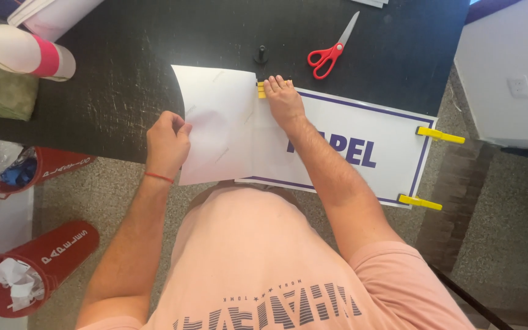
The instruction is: The person retrieves a squeegee and scissors from a bag, then applies a clear transfer sheet over a 'PAPEL' sign. They smooth the sheet with the squeegee, trim the excess with scissors, and peel off the backing to leave the sticker applied.
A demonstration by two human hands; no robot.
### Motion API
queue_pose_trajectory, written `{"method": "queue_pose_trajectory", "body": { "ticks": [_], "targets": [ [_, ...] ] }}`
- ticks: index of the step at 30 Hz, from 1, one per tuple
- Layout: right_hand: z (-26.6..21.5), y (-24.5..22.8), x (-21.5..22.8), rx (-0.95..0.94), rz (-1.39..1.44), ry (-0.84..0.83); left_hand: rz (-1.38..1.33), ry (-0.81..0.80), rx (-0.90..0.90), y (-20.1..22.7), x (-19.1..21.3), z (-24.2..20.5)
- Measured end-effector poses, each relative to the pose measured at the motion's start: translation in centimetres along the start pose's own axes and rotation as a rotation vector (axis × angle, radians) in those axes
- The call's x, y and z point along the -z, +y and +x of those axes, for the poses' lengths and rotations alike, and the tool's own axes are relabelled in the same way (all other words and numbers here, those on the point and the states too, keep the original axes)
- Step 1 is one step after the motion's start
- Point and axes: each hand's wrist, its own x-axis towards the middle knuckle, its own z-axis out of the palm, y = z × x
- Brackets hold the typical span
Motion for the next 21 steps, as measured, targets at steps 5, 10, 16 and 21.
{"method": "queue_pose_trajectory", "body": {
  "ticks": [5, 10, 16, 21],
  "targets": [
    [1.5, 1.9, 4.5, -0.171, 0.138, 0.071, -0.003, 0.002, 0.014, -0.7, 0.2, 0.1],
    [0.8, 1.5, 11.6, -0.667, 0.672, -0.027, 0.022, -0.052, 0.027, -1.7, 0.6, 0.6],
    [-2.2, -2.6, 6.0, -0.618, 0.512, -0.113, 0.041, 0.019, -0.007, -2.3, 1.2, 1.1],
    [-7.9, -8.4, 7.9, -0.462, 0.48, -0.376, 0.028, 0.01, -0.025, -2.1, 1.4, 0.9]
  ]
}}
